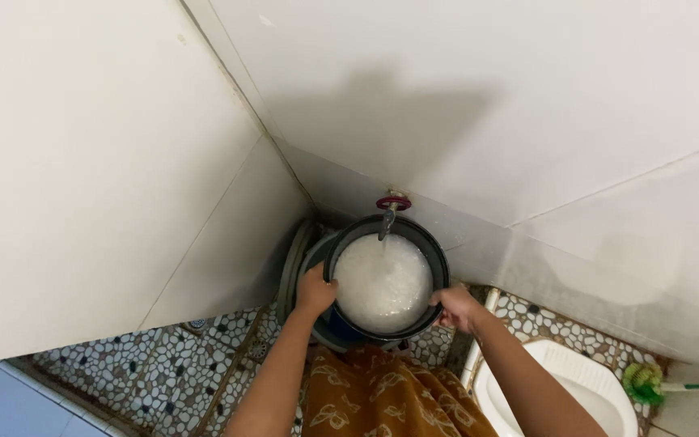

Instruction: Washing rice in a pot using water from a tap.

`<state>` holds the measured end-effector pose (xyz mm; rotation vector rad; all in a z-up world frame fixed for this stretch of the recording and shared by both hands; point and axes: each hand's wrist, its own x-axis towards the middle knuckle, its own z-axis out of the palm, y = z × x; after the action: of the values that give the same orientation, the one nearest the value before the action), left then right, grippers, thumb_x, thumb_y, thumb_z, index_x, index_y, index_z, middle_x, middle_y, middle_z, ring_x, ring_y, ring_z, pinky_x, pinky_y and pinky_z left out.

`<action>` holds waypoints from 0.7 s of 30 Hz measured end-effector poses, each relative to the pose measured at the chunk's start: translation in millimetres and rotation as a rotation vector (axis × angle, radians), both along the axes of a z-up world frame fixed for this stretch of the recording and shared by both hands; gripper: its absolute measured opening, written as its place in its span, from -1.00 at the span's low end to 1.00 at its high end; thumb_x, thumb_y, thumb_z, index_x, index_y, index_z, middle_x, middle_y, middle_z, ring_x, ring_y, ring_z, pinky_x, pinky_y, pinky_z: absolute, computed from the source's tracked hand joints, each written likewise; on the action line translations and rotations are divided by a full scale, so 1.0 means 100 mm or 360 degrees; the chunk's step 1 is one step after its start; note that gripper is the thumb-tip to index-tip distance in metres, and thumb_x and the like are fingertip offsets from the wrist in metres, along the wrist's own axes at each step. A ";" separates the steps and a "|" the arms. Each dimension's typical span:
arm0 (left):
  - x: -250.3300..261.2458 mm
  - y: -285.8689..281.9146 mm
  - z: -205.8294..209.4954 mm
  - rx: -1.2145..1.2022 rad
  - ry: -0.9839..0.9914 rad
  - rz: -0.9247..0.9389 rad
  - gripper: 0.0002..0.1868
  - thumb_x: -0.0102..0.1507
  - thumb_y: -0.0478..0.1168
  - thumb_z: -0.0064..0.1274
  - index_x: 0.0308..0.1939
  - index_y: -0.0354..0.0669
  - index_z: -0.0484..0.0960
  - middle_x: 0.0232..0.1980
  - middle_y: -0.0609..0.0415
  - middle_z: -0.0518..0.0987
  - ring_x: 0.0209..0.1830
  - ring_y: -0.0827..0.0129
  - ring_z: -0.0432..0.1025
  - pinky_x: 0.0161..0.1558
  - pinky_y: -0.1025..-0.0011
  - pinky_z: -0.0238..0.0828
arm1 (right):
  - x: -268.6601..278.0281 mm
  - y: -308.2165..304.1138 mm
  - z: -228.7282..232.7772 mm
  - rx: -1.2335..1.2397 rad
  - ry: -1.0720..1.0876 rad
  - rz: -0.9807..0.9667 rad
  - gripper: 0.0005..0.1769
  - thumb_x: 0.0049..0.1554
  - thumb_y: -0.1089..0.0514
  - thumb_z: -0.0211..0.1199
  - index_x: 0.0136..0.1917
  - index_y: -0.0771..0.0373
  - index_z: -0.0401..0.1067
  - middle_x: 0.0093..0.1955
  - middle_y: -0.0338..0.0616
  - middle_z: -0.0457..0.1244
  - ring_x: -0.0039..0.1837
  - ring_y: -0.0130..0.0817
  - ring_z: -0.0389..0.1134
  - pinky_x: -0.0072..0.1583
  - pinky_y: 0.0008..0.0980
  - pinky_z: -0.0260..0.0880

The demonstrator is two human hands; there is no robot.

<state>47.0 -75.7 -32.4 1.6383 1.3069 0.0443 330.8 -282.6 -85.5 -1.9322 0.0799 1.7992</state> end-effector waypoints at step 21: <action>1.48 0.28 -0.30 -0.0107 0.0420 -0.0226 -0.71 0.28 -0.26 0.07 0.07 -0.26 0.64 -0.03 -0.22 0.66 -0.13 -0.01 0.59 -0.08 0.12 0.59 | -0.33 0.32 0.95 0.0135 -0.0197 -0.0271 -0.45 0.06 0.38 0.09 0.33 0.33 0.15 -0.34 0.07 0.30 -0.47 -0.27 0.30 -0.48 -0.36 0.16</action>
<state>195.1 -47.4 -62.3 1.7167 1.3675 -0.3084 298.1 -251.0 9.6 -1.9108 0.1206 1.5462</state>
